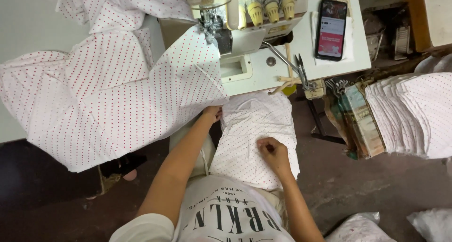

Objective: Organizing and stacking sewn fabric pieces on a sewing factory floor.

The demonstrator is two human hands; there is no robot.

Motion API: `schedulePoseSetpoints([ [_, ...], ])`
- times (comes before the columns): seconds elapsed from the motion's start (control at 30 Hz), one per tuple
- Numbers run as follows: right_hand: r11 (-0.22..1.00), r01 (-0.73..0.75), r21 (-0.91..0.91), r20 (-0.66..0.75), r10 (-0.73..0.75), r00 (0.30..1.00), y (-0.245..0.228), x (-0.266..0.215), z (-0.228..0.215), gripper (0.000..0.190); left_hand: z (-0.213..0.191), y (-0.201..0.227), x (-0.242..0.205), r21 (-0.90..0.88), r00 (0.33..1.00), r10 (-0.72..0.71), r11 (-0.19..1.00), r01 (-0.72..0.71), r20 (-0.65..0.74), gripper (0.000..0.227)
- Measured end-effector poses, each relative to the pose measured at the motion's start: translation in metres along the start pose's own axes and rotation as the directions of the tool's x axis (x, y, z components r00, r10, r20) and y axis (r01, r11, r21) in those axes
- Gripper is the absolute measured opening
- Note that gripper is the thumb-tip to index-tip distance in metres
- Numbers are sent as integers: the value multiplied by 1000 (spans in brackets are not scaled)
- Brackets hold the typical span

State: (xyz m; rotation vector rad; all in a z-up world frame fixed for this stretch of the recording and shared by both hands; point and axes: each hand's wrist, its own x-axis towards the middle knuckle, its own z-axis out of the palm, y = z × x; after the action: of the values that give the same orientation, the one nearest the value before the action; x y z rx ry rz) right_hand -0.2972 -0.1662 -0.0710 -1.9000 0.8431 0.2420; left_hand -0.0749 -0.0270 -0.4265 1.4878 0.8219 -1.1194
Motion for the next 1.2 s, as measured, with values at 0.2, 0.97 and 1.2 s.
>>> schedulePoseSetpoints([
  [0.2, 999, -7, 36, -51, 9, 999, 36, 14, 8, 16, -2, 17, -93, 64, 988, 152, 986, -153, 23, 45],
  [0.97, 1000, -26, -11, -146, 24, 989, 41, 23, 21, 14, 38, 1, -192, 276, 632, 686, 569, -775, 360, 12],
  [1.2, 993, -10, -120, -157, -9, 987, 15, 14, 16, 27, 54, -41, -209, 283, 462, 756, 368, -886, 464, 16],
])
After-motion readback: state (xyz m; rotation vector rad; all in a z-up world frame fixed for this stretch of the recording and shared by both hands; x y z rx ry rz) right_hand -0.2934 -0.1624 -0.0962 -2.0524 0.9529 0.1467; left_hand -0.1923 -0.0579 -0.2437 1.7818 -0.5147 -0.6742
